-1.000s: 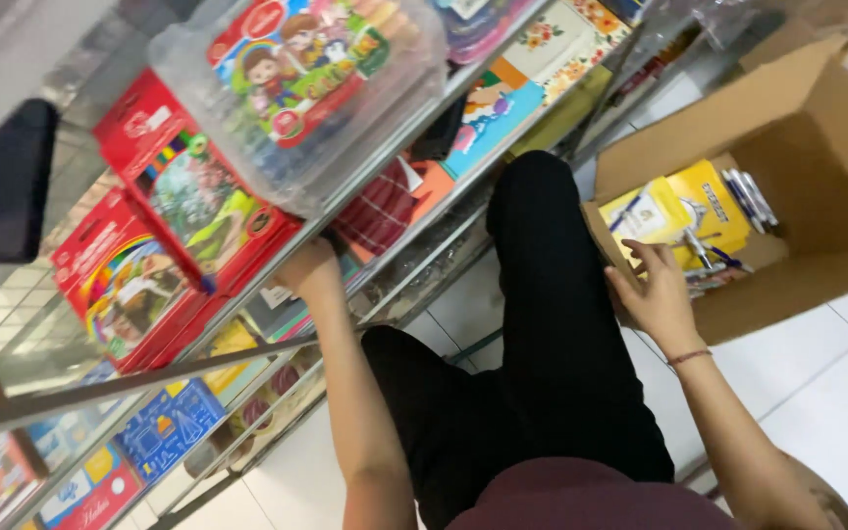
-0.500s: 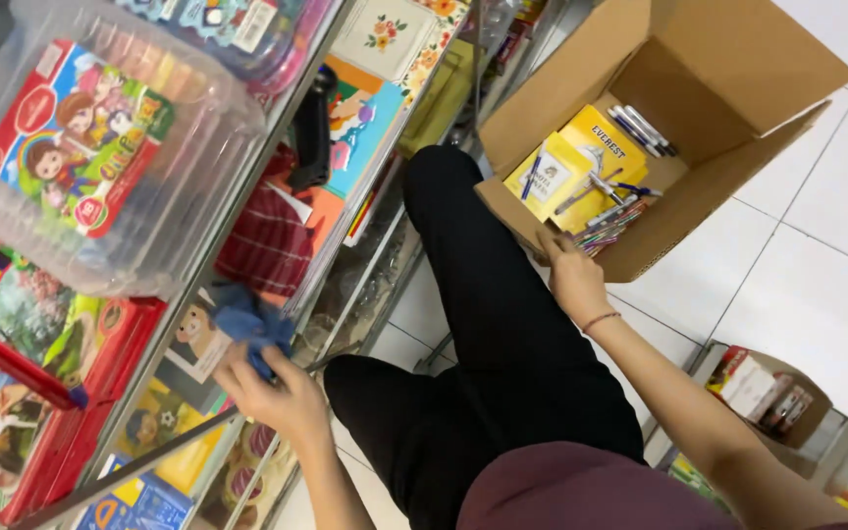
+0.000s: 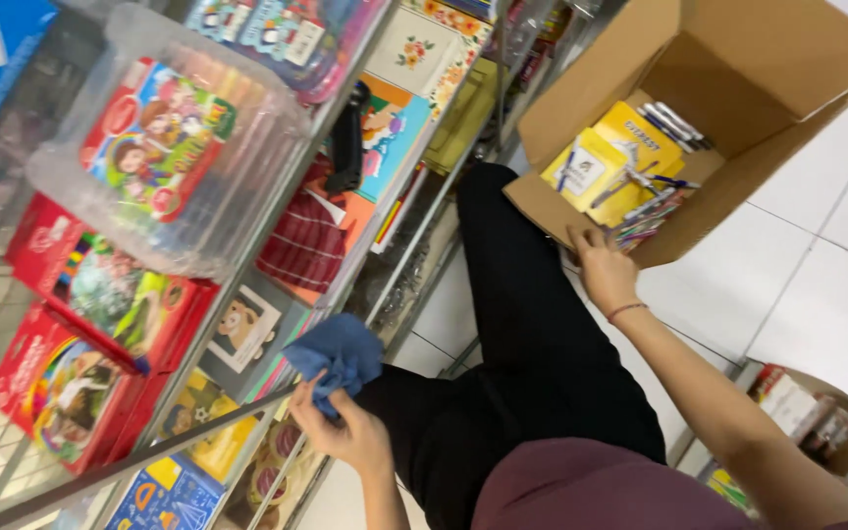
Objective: Cleaning a glass display shelf with a cloth and organizing stacks of notebooks and art supplies.
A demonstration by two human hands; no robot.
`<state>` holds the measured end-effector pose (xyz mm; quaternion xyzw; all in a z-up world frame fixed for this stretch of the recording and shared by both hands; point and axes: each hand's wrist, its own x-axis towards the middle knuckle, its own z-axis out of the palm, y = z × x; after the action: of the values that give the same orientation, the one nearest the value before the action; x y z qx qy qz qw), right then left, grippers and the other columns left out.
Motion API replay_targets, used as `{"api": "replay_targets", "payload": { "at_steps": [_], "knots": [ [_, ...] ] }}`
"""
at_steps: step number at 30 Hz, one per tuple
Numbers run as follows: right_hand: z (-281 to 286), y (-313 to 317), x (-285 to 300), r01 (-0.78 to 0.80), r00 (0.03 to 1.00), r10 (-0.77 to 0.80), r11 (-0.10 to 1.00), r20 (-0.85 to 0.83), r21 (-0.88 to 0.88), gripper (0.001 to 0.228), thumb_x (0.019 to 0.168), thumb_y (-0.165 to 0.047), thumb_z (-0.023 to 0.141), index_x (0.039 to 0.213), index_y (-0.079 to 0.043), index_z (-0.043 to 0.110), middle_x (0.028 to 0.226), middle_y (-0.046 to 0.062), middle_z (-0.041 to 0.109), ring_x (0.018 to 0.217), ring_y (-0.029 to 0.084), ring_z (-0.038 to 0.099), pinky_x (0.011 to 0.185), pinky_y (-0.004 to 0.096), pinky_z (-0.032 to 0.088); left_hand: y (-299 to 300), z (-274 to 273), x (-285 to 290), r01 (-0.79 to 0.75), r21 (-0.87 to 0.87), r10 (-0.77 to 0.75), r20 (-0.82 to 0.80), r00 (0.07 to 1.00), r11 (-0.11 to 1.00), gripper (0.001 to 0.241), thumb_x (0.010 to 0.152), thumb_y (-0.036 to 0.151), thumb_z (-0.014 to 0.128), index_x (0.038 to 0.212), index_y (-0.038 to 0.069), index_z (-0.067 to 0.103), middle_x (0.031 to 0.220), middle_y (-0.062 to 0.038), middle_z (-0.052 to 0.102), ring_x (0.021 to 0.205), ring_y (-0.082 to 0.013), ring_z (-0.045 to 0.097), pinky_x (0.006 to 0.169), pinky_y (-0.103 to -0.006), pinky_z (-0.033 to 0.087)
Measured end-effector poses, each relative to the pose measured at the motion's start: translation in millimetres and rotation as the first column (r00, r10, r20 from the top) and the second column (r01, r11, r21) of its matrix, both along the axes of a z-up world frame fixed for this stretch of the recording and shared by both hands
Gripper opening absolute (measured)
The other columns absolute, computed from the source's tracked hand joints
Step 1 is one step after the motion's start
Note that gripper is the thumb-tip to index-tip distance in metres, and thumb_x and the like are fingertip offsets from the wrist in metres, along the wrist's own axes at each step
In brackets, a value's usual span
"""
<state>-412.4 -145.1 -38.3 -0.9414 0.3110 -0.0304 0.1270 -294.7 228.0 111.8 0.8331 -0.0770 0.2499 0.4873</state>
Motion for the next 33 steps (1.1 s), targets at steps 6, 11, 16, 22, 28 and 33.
{"api": "replay_targets", "payload": {
  "at_steps": [6, 11, 16, 22, 28, 33],
  "knots": [
    [-33.8, -46.0, -12.1, -0.051, 0.996, 0.035, 0.973, -0.078, -0.225, 0.073, 0.077, -0.005, 0.061, 0.147, -0.023, 0.055, 0.128, 0.010, 0.062, 0.114, 0.033, 0.063, 0.076, 0.045, 0.060, -1.9, 2.7, -3.2, 0.001, -0.051, -0.005, -0.089, 0.996, 0.999, 0.020, 0.097, 0.000, 0.057, 0.115, -0.002, 0.064, 0.120, -0.016, 0.059, 0.116, -0.0284, 0.060, 0.104, -0.0363, 0.047],
    [-48.5, -91.9, -20.0, -0.072, 0.997, 0.060, 0.954, -0.048, -0.290, 0.064, 0.090, -0.002, 0.058, 0.149, -0.025, 0.055, 0.135, 0.006, 0.063, 0.120, 0.033, 0.063, 0.082, 0.045, 0.060, -4.5, -8.6, -5.1, -0.002, -0.105, -0.019, -0.199, 0.980, 0.994, 0.020, 0.097, 0.000, 0.059, 0.116, -0.001, 0.067, 0.120, -0.015, 0.057, 0.112, -0.0273, 0.060, 0.098, -0.0335, 0.048],
    [-55.4, -121.8, -13.4, -0.088, 0.996, 0.083, 0.940, -0.030, -0.330, 0.062, 0.092, -0.003, 0.057, 0.151, -0.022, 0.055, 0.136, 0.008, 0.063, 0.120, 0.035, 0.062, 0.087, 0.046, 0.058, -8.8, -5.1, -1.4, 0.029, -0.083, -0.044, -0.187, 0.981, 0.996, 0.018, 0.096, -0.002, 0.061, 0.113, -0.002, 0.068, 0.121, -0.016, 0.057, 0.113, -0.0273, 0.060, 0.098, -0.0335, 0.048],
    [-71.0, -138.2, -17.1, -0.112, 0.994, 0.103, 0.915, -0.045, -0.388, 0.064, 0.093, -0.002, 0.058, 0.154, -0.021, 0.056, 0.139, 0.010, 0.062, 0.125, 0.035, 0.060, 0.098, 0.046, 0.055, -22.9, 1.5, 11.7, 0.084, -0.080, -0.101, -0.240, 0.966, 0.993, 0.018, 0.094, -0.002, 0.062, 0.111, 0.000, 0.069, 0.117, -0.014, 0.058, 0.103, -0.0245, 0.061, 0.090, -0.0313, 0.050],
    [-73.4, -145.4, -18.5, -0.108, 0.994, 0.106, 0.907, -0.030, -0.407, 0.065, 0.091, -0.003, 0.059, 0.153, -0.021, 0.057, 0.140, 0.010, 0.061, 0.126, 0.035, 0.060, 0.104, 0.047, 0.052, -36.8, 18.4, 22.3, 0.153, -0.017, -0.153, -0.172, 0.973, 0.988, 0.025, 0.089, -0.006, 0.067, 0.112, 0.003, 0.071, 0.113, -0.013, 0.058, 0.092, -0.0225, 0.062, 0.078, -0.0295, 0.051],
    [-69.1, -148.0, -14.7, -0.082, 0.996, 0.064, 0.931, -0.063, -0.355, 0.062, 0.096, -0.004, 0.059, 0.155, -0.023, 0.057, 0.133, 0.009, 0.061, 0.123, 0.034, 0.061, 0.103, 0.047, 0.052, -58.2, 60.2, 45.9, 0.272, 0.102, -0.283, 0.121, 0.951, 0.957, 0.032, 0.081, -0.008, 0.074, 0.111, 0.003, 0.069, 0.114, -0.015, 0.060, 0.097, -0.0297, 0.065, 0.081, -0.0361, 0.054]
  ]
}}
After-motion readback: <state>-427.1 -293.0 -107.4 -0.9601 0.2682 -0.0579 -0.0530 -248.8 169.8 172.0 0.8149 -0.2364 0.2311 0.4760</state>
